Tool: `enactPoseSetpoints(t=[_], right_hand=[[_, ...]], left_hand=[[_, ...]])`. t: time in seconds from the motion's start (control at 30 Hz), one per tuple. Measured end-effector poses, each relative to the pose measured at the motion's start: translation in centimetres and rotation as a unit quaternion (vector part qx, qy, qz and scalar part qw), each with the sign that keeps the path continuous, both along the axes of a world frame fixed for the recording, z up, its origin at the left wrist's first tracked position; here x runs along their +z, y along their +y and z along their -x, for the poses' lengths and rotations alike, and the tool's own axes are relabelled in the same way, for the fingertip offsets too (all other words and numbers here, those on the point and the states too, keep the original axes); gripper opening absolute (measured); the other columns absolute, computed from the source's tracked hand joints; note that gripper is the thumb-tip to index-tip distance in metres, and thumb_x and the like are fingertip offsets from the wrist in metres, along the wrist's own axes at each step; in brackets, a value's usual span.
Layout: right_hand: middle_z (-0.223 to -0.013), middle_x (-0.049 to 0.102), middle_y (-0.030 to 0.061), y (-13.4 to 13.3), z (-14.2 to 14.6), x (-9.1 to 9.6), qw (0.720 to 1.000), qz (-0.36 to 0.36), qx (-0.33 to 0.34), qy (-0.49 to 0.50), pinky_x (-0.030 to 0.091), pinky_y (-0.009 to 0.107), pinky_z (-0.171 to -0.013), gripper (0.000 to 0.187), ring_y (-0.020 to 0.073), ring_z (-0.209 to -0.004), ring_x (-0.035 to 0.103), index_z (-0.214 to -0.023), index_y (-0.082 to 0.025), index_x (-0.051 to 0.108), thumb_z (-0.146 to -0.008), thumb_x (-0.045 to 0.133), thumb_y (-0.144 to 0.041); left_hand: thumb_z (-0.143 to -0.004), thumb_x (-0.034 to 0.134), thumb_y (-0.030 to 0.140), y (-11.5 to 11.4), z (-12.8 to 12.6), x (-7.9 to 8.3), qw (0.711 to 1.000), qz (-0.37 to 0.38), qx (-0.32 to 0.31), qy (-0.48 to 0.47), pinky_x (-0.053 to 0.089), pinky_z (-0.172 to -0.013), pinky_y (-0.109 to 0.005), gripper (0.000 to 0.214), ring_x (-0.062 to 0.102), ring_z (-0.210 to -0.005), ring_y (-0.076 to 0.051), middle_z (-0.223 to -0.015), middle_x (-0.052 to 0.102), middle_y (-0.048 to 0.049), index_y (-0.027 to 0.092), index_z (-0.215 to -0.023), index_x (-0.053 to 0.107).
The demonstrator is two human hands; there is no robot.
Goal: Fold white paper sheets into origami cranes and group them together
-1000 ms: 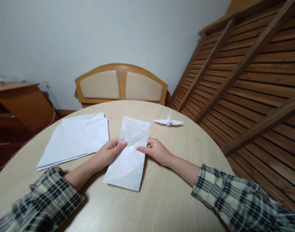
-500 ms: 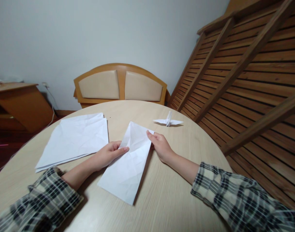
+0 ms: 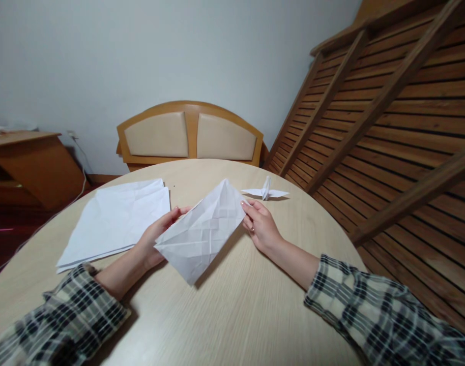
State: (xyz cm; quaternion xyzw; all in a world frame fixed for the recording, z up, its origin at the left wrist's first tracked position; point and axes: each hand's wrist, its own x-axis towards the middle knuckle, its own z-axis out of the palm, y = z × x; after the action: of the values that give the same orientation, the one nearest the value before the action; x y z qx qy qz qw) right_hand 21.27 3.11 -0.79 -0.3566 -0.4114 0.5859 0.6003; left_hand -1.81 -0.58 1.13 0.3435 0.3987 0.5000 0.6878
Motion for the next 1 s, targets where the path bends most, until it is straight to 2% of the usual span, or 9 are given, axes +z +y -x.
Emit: enactPoseSetpoints(t=[0.17,0.3,0.4,0.5,0.63,0.77,0.87,0.93,1.0], right_hand=[[-0.064,0.061,-0.0047,-0.2,0.1,0.3,0.997,0.055,0.014,0.05,0.047,0.018,-0.053,0.028,0.0076,-0.055,0.06,-0.084,-0.02,0.052,-0.07,0.076,-0.026],[-0.078,0.067,-0.0004,-0.8,0.6,0.4,0.997,0.049,0.045,0.043,0.055,0.022,-0.066,0.026,0.0127,-0.072,0.07,-0.087,-0.021,0.048,-0.077,0.071,-0.026],[-0.078,0.068,-0.0007,-1.6,1.1,0.4,0.995,0.037,0.091,0.012,0.057,0.026,-0.07,0.028,0.0152,-0.078,0.072,-0.088,-0.022,0.044,-0.08,0.07,-0.03],[-0.072,0.069,-0.0011,-2.3,1.6,0.3,0.987,0.027,0.153,-0.043,0.056,0.024,-0.062,0.032,0.0154,-0.073,0.072,-0.088,-0.023,0.04,-0.081,0.069,-0.035],[-0.068,0.069,0.0003,-2.6,1.6,0.1,0.966,-0.013,0.221,-0.131,0.052,0.022,-0.049,0.031,0.0151,-0.059,0.069,-0.089,-0.023,0.039,-0.086,0.062,-0.043],[-0.08,0.069,0.002,-2.3,0.9,0.1,0.964,-0.106,0.168,-0.177,0.054,0.025,-0.052,0.027,0.014,-0.061,0.068,-0.116,-0.025,0.042,-0.094,0.049,-0.04],[-0.116,0.065,0.0088,-1.9,0.2,-0.1,0.948,-0.2,0.106,-0.224,0.057,0.028,-0.063,0.054,0.0119,-0.071,0.066,-0.142,-0.032,0.026,-0.094,0.048,-0.027],[-0.129,0.059,0.0097,-1.5,-0.2,-0.2,0.93,-0.241,0.095,-0.262,0.056,0.028,-0.066,0.066,0.0105,-0.073,0.064,-0.147,-0.035,0.021,-0.091,0.05,-0.02],[-0.129,0.059,0.0082,-1.3,-0.5,-0.2,0.909,-0.276,0.087,-0.3,0.056,0.028,-0.069,0.067,0.0113,-0.078,0.063,-0.146,-0.035,0.031,-0.086,0.052,-0.013]], left_hand=[[-0.076,0.071,0.019,-0.4,-0.8,-0.9,0.999,-0.041,0.028,0.009,0.053,-0.083,-0.034,0.017,0.07,-0.081,-0.022,-0.086,0.077,-0.0057,0.013,-0.092,0.07],[-0.07,0.079,0.024,-0.7,-1.0,-1.4,0.988,-0.074,-0.09,0.098,0.049,-0.094,-0.04,0.036,0.069,-0.095,-0.026,-0.099,0.076,-0.0131,0.012,-0.103,0.072],[-0.073,0.079,0.031,-0.8,-0.9,-1.5,0.976,-0.088,-0.131,0.152,0.048,-0.095,-0.038,0.042,0.067,-0.103,-0.028,-0.11,0.073,-0.0151,0.013,-0.11,0.071],[-0.085,0.065,0.044,-0.5,-0.9,-1.6,0.985,-0.029,-0.103,0.136,0.048,-0.096,-0.033,0.039,0.069,-0.099,-0.026,-0.109,0.074,-0.0154,0.01,-0.1,0.075],[-0.091,0.057,0.032,0.0,-1.0,-1.2,0.997,-0.007,-0.016,0.072,0.056,-0.082,-0.027,0.029,0.071,-0.077,-0.019,-0.088,0.077,-0.0124,0.008,-0.089,0.075],[-0.086,0.061,0.015,0.0,-1.1,-0.7,0.998,0.003,0.045,0.038,0.059,-0.062,-0.022,0.015,0.068,-0.063,-0.015,-0.078,0.075,-0.0097,0.007,-0.082,0.073],[-0.084,0.064,0.015,0.1,-1.0,-0.8,0.998,0.003,0.04,0.04,0.059,-0.06,-0.022,0.013,0.068,-0.061,-0.015,-0.077,0.074,-0.0114,0.005,-0.081,0.073],[-0.082,0.066,0.015,0.0,-0.8,-1.0,0.998,0.006,0.032,0.046,0.06,-0.061,-0.023,0.013,0.068,-0.063,-0.016,-0.079,0.075,-0.0124,0.005,-0.083,0.073],[-0.081,0.067,0.016,0.0,-0.7,-1.2,0.998,0.008,0.026,0.051,0.06,-0.063,-0.025,0.013,0.069,-0.067,-0.017,-0.082,0.075,-0.0127,0.005,-0.085,0.073]])
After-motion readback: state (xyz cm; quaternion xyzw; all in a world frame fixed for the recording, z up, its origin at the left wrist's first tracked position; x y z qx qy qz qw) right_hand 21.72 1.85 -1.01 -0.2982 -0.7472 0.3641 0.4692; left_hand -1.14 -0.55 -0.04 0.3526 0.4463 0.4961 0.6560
